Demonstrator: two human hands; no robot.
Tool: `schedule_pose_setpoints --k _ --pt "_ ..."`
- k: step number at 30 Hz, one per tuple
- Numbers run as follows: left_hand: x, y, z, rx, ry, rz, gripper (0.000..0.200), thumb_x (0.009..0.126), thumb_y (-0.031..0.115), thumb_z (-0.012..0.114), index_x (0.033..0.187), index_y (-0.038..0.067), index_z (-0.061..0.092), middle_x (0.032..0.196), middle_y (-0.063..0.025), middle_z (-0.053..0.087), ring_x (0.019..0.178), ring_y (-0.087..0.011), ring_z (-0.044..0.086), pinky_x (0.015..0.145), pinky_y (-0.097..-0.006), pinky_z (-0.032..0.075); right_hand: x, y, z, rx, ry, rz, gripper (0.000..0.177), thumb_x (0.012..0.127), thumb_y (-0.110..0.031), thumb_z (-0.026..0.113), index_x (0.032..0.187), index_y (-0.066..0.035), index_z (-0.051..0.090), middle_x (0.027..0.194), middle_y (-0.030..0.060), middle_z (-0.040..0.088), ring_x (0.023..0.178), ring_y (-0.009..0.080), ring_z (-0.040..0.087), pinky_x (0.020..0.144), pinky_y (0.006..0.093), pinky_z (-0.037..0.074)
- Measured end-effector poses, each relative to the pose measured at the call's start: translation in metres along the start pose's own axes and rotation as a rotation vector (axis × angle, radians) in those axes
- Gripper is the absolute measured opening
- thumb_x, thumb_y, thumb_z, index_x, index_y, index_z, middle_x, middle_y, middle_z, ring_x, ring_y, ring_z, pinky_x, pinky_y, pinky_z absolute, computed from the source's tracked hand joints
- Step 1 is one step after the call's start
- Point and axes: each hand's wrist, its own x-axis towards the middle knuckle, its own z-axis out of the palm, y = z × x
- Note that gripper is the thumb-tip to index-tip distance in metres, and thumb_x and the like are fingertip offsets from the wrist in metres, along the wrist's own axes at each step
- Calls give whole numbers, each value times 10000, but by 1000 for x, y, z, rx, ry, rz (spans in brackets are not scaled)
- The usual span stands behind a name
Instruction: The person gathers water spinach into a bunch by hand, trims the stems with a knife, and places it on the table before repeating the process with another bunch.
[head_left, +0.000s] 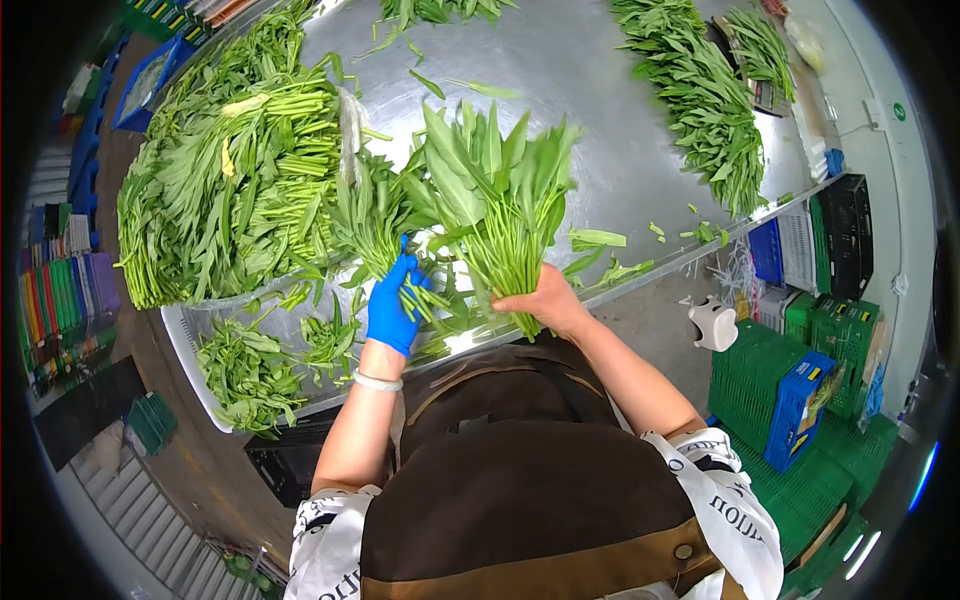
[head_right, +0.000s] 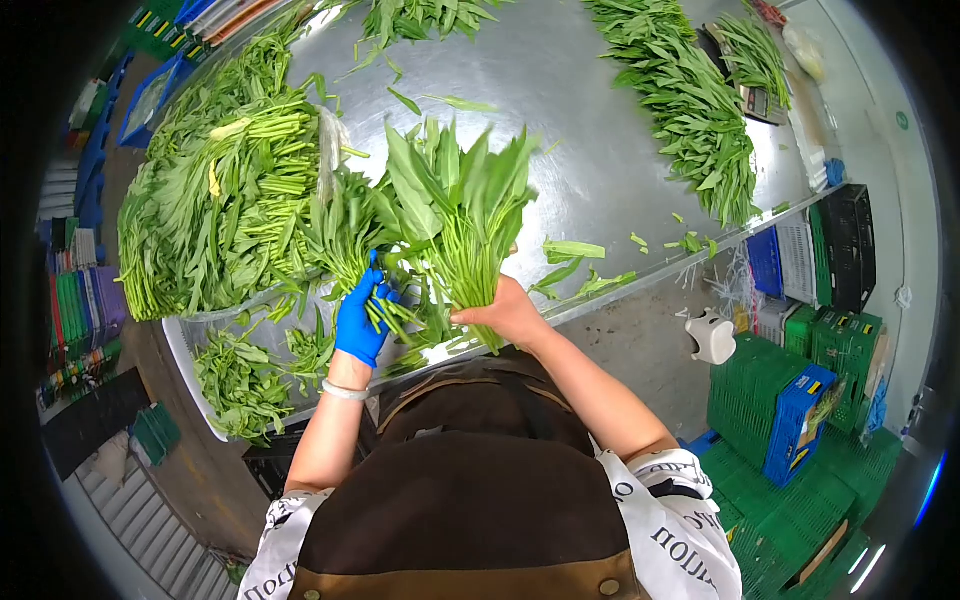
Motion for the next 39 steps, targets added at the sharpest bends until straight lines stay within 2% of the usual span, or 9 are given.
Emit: schedule_pose_setpoints --k 2,7,11,15,27,30,34,37,39 --pt "-11 6 16 -17 -70 1 248 928 131 578 1160 46 560 814 -6 576 626 -92 504 573 -246 427 4 4 -3 44 42 7 404 718 -11 759 1082 -26 587 918 44 657 826 124 612 771 280 495" --pt "-35 -11 69 425 105 93 129 863 106 656 963 27 636 752 25 551 597 -60 475 527 -205 381 4 -4 2 90 53 -49 353 719 -19 763 1030 -28 595 891 45 665 813 126 619 762 280 496" --pt "-30 -28 83 453 100 113 180 806 64 711 957 60 612 809 7 604 698 -99 573 607 -229 457 4 2 7 -25 23 -94 342 722 -34 771 1014 -25 594 879 44 666 808 122 621 757 279 496" --pt "-23 -29 76 458 150 153 183 799 25 700 940 80 596 839 3 607 726 -115 594 668 -255 502 6 9 10 -78 70 -121 341 731 -34 771 1015 -14 583 876 41 664 811 120 620 752 280 497" --pt "-20 -22 75 590 149 265 235 758 -5 721 927 69 575 784 21 561 716 -100 555 665 -250 460 9 19 18 -192 144 -211 322 743 -38 752 1021 -10 592 899 41 647 792 124 595 731 280 482" --pt "-19 -22 66 732 165 342 234 763 4 720 937 55 571 776 17 567 703 -97 547 651 -252 462 10 12 20 166 112 -6 305 742 -20 742 1004 -21 586 874 39 626 747 124 580 683 277 475" --pt "-20 -23 69 795 171 412 220 768 -12 709 930 50 572 789 20 542 709 -90 507 657 -244 446 6 6 21 231 45 33 298 748 -11 732 1003 -23 576 846 37 615 724 124 573 658 279 471" --pt "3 -18 47 959 289 614 221 768 12 717 947 21 586 792 8 591 701 -90 548 630 -245 460 -1 -5 23 201 27 12 310 752 -11 731 1017 -7 570 851 41 620 748 125 586 682 283 484" --pt "11 3 29 917 257 560 240 774 11 711 986 20 600 815 10 599 713 -87 543 649 -238 458 -11 -20 20 137 44 -19 313 754 -16 731 1023 -6 573 860 40 628 753 124 589 691 283 486"
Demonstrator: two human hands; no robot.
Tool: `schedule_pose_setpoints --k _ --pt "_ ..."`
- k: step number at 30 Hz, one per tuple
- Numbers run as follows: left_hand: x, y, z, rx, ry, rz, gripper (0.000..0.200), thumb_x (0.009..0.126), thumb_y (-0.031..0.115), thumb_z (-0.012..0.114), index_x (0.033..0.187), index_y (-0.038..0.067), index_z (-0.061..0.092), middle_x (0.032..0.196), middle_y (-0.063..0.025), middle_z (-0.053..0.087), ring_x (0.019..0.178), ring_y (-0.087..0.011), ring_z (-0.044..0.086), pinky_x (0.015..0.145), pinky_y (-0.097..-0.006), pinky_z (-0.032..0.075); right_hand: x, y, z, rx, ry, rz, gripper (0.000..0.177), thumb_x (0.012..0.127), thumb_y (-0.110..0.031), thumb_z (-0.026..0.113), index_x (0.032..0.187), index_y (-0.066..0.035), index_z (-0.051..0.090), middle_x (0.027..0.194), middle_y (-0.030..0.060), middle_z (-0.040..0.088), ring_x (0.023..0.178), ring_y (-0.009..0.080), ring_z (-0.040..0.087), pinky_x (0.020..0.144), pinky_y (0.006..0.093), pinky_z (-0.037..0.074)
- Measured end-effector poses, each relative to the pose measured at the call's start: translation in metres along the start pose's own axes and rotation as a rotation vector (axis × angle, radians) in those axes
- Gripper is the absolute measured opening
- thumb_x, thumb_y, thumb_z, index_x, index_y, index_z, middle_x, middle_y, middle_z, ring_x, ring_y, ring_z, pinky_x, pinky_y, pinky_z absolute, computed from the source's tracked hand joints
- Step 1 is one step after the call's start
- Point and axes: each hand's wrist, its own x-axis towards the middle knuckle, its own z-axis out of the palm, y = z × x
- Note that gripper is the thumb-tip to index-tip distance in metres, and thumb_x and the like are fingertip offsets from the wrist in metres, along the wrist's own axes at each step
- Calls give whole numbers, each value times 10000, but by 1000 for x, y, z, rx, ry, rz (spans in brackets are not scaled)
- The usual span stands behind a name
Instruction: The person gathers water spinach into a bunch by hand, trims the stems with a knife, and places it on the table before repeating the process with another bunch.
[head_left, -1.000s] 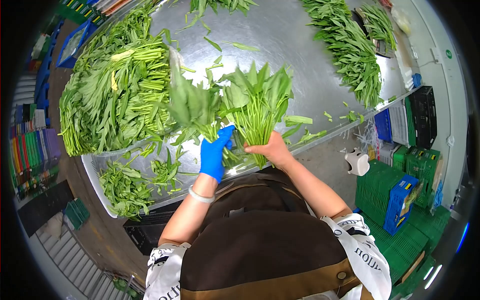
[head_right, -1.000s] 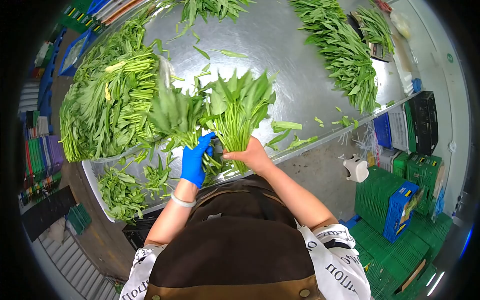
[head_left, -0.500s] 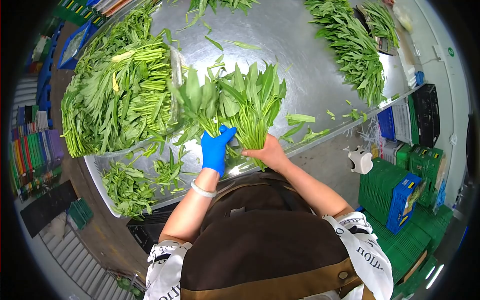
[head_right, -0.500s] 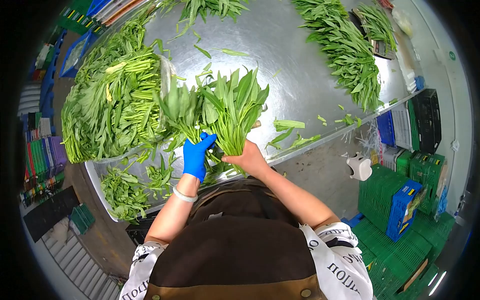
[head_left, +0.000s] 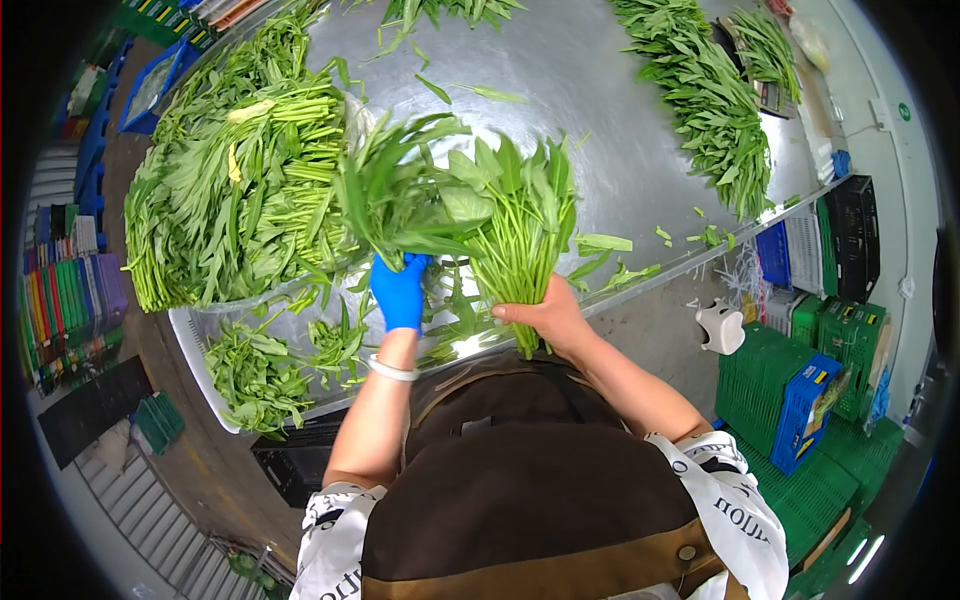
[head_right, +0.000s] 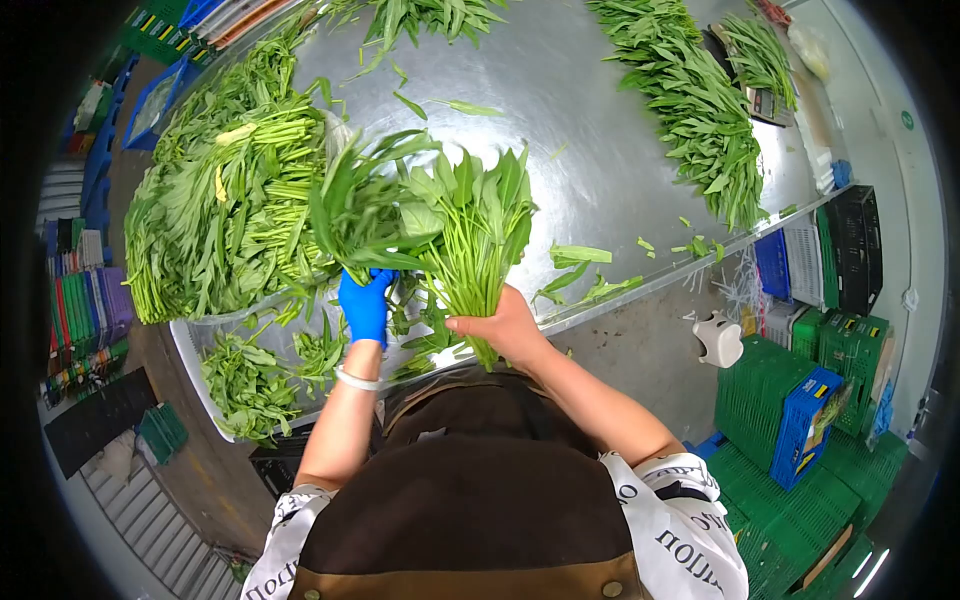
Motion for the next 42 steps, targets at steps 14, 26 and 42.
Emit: schedule_pose_setpoints --k 14,26,42 --pt "-51 10 4 -607 -556 -783 369 904 190 625 1219 15 545 1076 -98 652 965 -209 645 845 -346 532 19 18 2 155 -37 99 327 836 -124 670 1131 -9 591 1018 64 656 892 145 614 836 302 475" --pt "-44 -1 8 -740 -610 -898 344 868 95 622 1198 11 569 1113 -121 645 1042 -254 618 878 -354 497 16 51 -28 405 194 294 289 813 -142 528 1027 44 587 917 111 637 804 177 599 730 297 478" --pt "-34 -9 2 -604 -575 -892 363 837 112 598 1180 -4 571 1125 -111 645 961 -230 635 832 -352 524 18 45 -28 307 171 311 295 820 -151 608 1071 -3 571 921 112 630 794 191 616 751 328 516"
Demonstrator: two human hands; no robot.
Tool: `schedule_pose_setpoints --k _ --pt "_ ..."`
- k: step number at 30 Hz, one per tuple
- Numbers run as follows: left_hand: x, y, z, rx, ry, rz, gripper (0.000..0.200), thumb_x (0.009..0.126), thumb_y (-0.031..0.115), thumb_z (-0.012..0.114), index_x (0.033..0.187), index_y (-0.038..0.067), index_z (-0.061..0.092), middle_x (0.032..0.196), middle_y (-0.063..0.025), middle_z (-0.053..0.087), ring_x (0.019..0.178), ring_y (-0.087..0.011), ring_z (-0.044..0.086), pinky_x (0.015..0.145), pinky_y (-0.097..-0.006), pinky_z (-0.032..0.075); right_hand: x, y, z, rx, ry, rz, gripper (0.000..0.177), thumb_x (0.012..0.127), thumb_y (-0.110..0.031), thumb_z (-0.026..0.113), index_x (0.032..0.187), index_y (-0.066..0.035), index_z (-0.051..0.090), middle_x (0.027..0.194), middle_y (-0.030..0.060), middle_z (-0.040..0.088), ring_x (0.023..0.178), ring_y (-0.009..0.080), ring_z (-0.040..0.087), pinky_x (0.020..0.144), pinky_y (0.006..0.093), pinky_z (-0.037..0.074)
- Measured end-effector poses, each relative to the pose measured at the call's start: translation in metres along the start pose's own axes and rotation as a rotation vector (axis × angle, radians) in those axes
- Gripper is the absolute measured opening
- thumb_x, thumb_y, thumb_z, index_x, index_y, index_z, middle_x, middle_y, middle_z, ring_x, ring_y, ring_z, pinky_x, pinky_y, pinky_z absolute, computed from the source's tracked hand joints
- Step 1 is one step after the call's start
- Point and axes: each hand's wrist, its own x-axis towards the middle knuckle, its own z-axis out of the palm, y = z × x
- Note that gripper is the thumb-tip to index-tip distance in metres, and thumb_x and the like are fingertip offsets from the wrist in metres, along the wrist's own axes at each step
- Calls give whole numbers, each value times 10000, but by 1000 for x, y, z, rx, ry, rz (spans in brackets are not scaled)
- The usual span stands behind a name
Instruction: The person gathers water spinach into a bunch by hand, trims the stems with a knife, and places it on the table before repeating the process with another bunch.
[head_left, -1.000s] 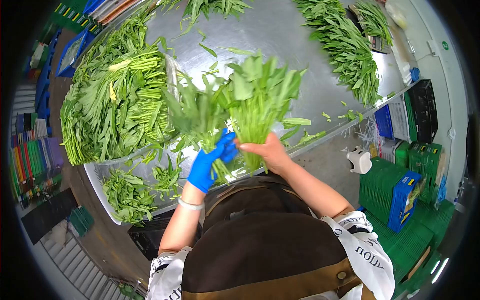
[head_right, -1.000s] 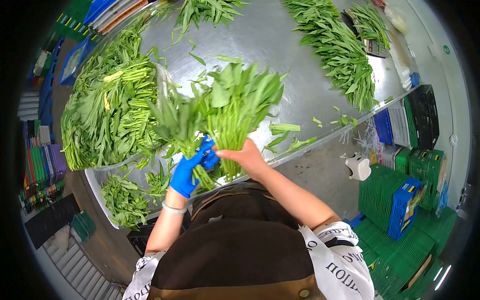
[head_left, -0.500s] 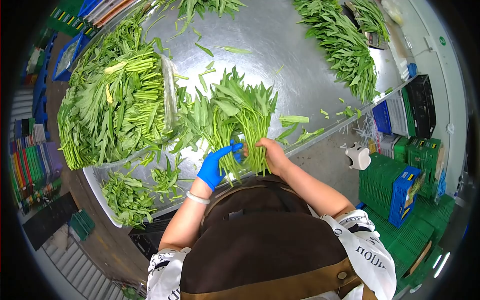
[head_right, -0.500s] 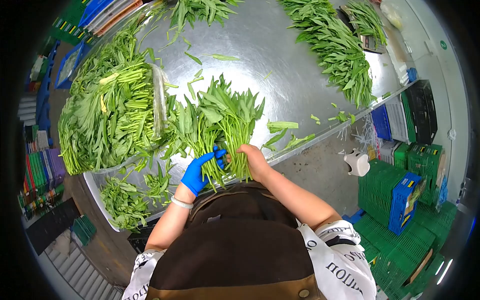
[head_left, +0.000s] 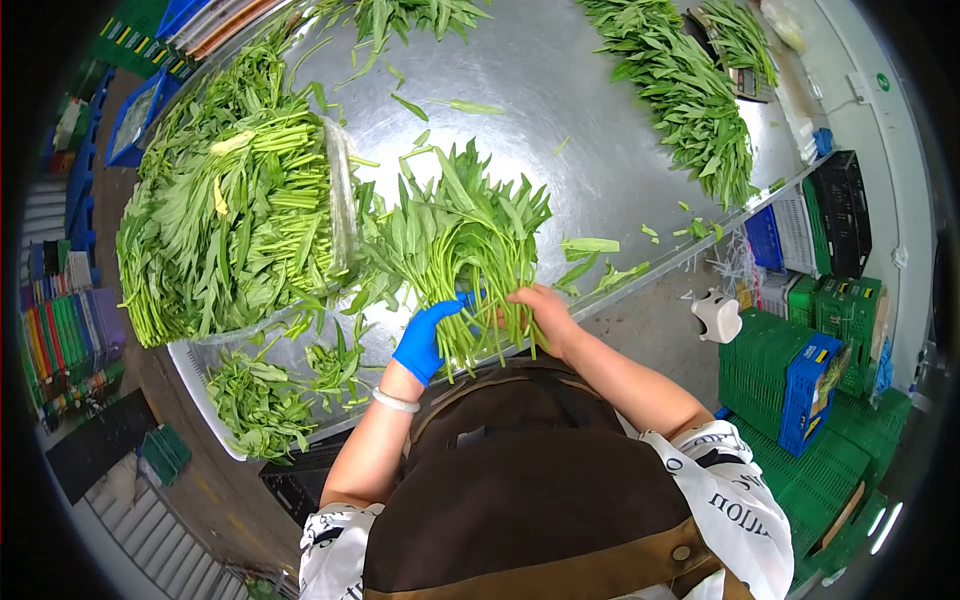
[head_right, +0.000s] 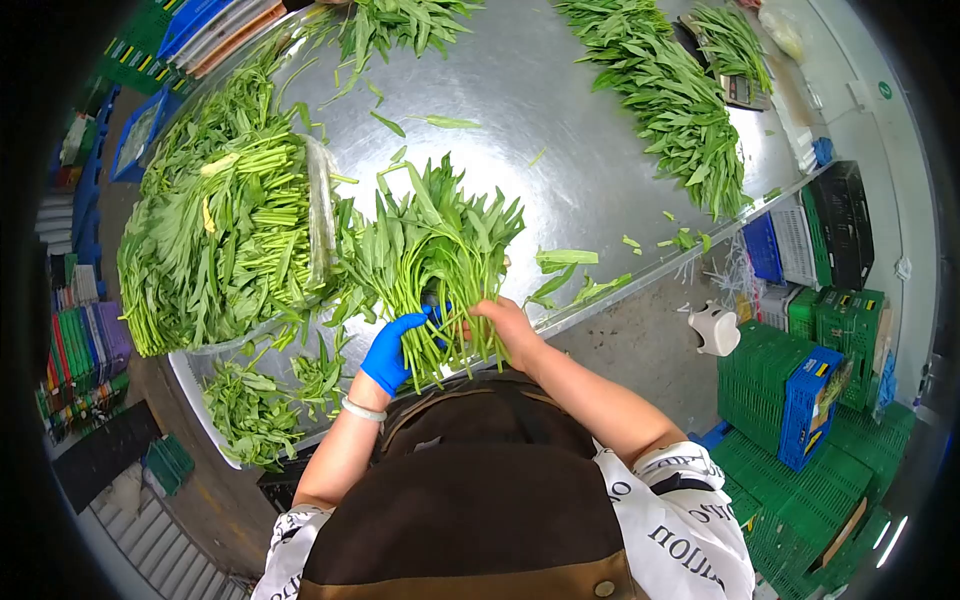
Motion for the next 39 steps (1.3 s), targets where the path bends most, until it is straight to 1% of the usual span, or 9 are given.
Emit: schedule_pose_setpoints --k 6,10,17,20,23,27,32,35,39 --pt "-1 -7 10 160 28 82 271 838 117 621 1089 15 610 999 -91 679 866 -198 658 766 -326 541 13 9 8 -228 -40 -99 408 745 -59 693 1132 -4 577 968 84 653 855 160 598 779 291 474" --pt "0 -9 5 198 162 77 353 770 26 691 1110 55 600 999 -62 663 883 -182 636 785 -314 516 15 5 -4 -265 26 -121 274 735 -32 629 1004 14 612 907 77 642 818 151 599 738 279 474" --pt "3 -9 0 181 119 146 318 773 33 687 1081 42 605 968 -53 661 845 -167 630 763 -289 511 5 -13 -3 -102 -9 -223 220 804 -95 652 994 -3 591 879 60 620 784 147 601 719 275 485" --pt "0 -11 10 277 96 202 380 760 12 679 1130 25 593 995 -59 661 902 -178 629 811 -301 502 1 -20 5 -144 -52 -167 289 792 -106 709 1034 -14 581 934 57 620 850 137 600 749 281 494" --pt "1 -18 22 358 89 264 449 737 -21 676 1174 16 579 1046 -67 659 938 -185 625 825 -314 503 6 -3 20 -306 -71 -369 370 757 -75 744 1075 -19 564 959 55 629 866 133 600 750 286 498" --pt "-7 -12 28 339 94 222 437 761 -17 654 1188 14 563 1130 -108 649 876 -171 627 765 -305 520 19 0 8 -297 -98 -248 319 753 -1 687 1044 -12 559 847 70 643 733 147 605 697 299 485" --pt "-19 2 6 155 -22 196 490 796 10 634 1268 19 506 1170 -125 634 821 -164 617 749 -289 514 -16 -54 -14 -125 96 -615 206 800 -55 648 990 -22 576 809 59 618 705 145 589 653 288 482" --pt "-25 1 7 72 -85 219 525 814 25 616 1317 28 465 1212 -120 608 841 -168 606 769 -303 507 -33 -79 -9 266 -138 -693 225 790 -94 690 968 -1 589 748 54 607 681 131 569 678 287 458" --pt "-24 0 18 -74 -159 240 544 832 31 593 1349 34 426 1229 -118 589 858 -166 579 797 -332 497 -14 -51 -12 13 5 -244 206 787 -85 711 958 -6 629 721 38 601 670 118 555 653 281 456"
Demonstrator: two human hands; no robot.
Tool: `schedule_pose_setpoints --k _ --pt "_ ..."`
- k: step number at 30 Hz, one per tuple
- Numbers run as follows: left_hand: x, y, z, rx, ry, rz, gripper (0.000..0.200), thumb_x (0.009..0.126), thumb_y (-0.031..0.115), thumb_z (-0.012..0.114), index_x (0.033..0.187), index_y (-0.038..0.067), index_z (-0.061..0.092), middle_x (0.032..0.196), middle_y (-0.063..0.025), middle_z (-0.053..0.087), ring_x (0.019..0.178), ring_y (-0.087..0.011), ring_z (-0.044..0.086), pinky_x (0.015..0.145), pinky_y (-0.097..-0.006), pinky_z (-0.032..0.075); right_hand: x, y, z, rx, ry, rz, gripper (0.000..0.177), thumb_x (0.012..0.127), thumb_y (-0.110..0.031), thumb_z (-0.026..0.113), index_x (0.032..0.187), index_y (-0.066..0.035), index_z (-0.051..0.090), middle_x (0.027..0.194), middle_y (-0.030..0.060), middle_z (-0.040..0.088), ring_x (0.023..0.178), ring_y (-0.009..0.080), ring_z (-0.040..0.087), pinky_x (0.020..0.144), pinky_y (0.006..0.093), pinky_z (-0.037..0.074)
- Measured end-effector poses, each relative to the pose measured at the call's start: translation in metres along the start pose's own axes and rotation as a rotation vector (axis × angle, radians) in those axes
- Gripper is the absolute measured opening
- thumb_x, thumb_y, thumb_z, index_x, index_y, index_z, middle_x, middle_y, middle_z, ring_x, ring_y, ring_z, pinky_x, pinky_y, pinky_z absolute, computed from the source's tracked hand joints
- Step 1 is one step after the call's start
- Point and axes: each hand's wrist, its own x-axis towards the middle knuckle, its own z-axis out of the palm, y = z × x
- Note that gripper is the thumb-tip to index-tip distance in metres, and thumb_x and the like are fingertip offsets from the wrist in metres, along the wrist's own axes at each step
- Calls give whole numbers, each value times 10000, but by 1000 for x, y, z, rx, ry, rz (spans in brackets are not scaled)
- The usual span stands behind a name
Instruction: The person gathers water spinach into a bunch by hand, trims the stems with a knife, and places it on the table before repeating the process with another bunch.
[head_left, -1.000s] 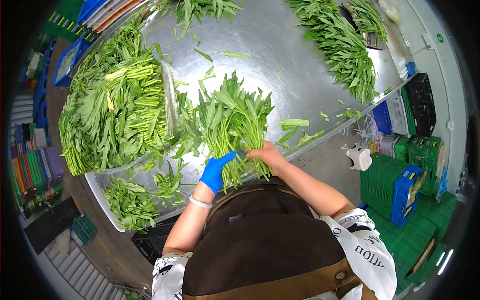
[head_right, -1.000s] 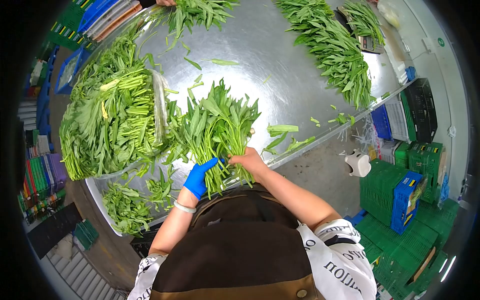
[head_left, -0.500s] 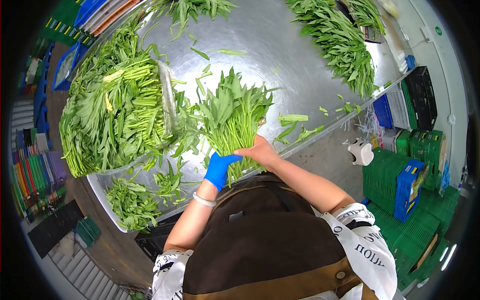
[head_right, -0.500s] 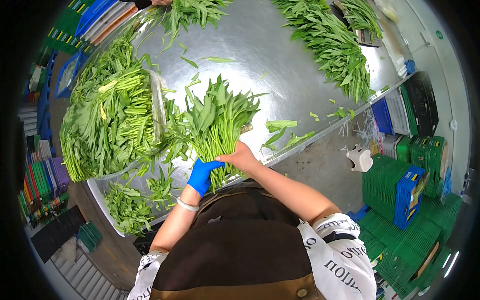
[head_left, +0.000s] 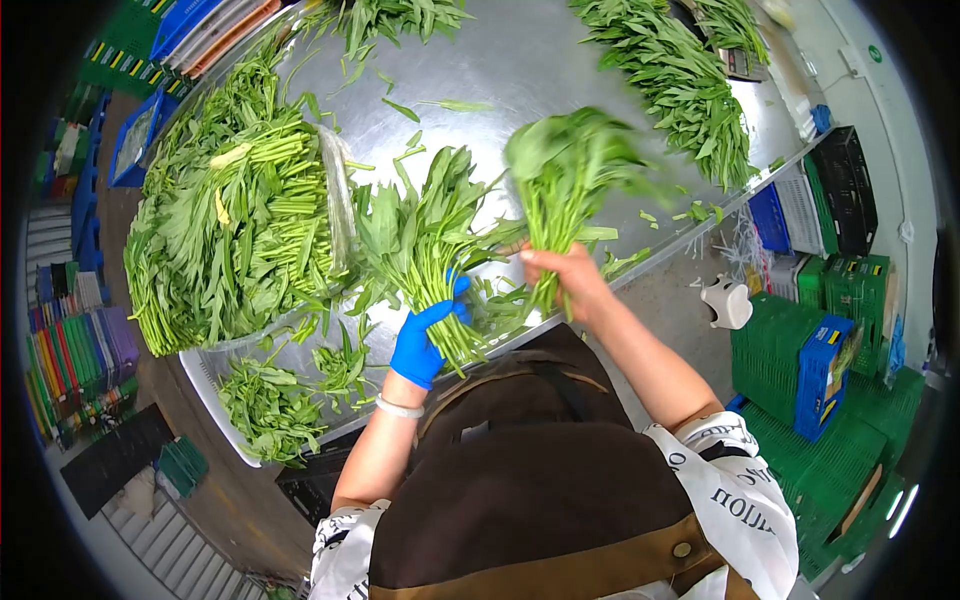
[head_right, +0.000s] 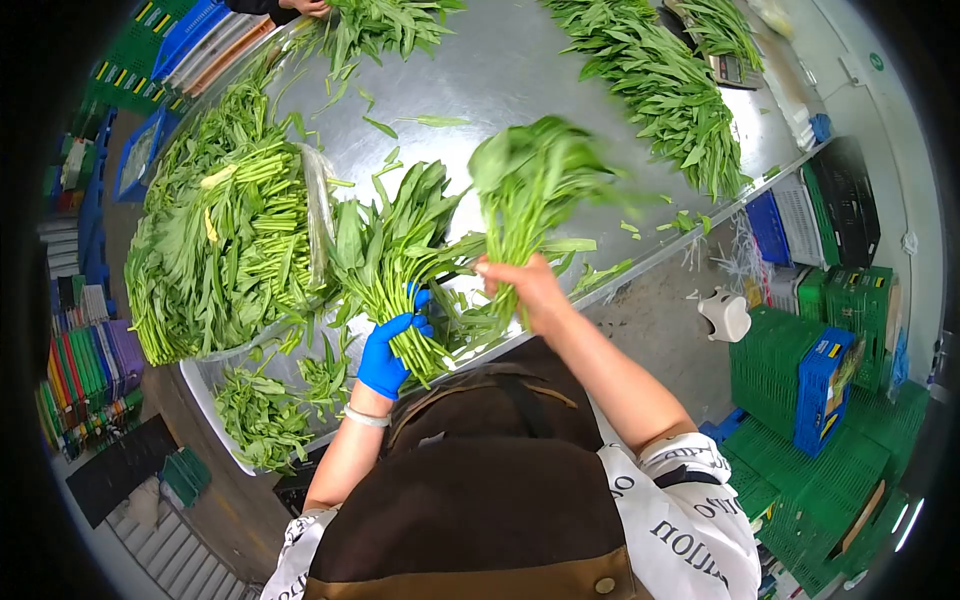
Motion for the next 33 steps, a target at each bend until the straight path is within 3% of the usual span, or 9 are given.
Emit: schedule_pose_setpoints --k 4,10,14,18,19,21,26,27,33 --pt "1 -2 1 -166 -17 -25 524 842 34 580 1343 22 425 1190 -124 603 852 -166 568 806 -339 490 -7 22 39 20 26 -79 201 772 -95 734 925 -12 633 775 43 627 706 126 578 673 269 465" --pt "4 -1 -1 -18 11 -26 408 832 18 601 1232 -3 524 1068 -119 643 885 -212 621 804 -337 512 0 34 57 -116 21 -280 191 742 -55 756 864 -34 611 803 20 615 726 119 568 693 268 461" --pt "4 2 6 158 138 71 393 801 5 635 1184 -15 548 1037 -123 654 879 -217 629 786 -333 517 -12 16 47 -269 -149 -205 229 726 -51 766 886 -42 601 807 18 610 739 116 574 700 260 471" --pt "2 5 1 275 182 123 384 791 3 647 1166 -21 571 1013 -114 668 850 -203 634 780 -313 511 -17 1 40 -279 -158 -216 236 709 -71 782 871 -26 617 772 30 619 689 123 587 643 265 479" --pt "0 8 7 308 191 123 388 789 3 649 1169 -21 571 1013 -112 670 848 -199 633 779 -312 510 -9 5 37 -461 -66 -260 240 705 -76 786 869 -12 623 761 37 629 668 117 589 628 265 483" --pt "1 8 12 360 201 132 392 791 -18 637 1176 -17 565 1079 -126 657 828 -192 635 740 -302 523 -5 5 40 -458 -4 -335 230 709 -76 784 866 -11 629 761 42 635 672 112 592 635 262 483" --pt "2 -6 23 492 239 229 398 775 -67 649 1161 -9 573 1021 -91 660 847 -187 645 737 -295 535 11 23 65 -435 20 -503 214 708 -113 772 831 3 640 752 49 657 676 126 590 644 290 477" --pt "3 -9 25 530 239 253 392 777 -66 649 1158 -9 574 1011 -87 660 839 -186 645 735 -293 535 11 23 68 -561 40 -488 201 713 -106 761 839 2 647 755 65 668 674 131 600 646 296 482" --pt "2 -8 25 456 262 206 374 792 -53 650 1156 -7 576 990 -85 660 848 -179 644 714 -294 536 10 22 67 -608 49 -437 199 727 -105 744 863 0 645 750 75 667 669 145 611 643 307 487"
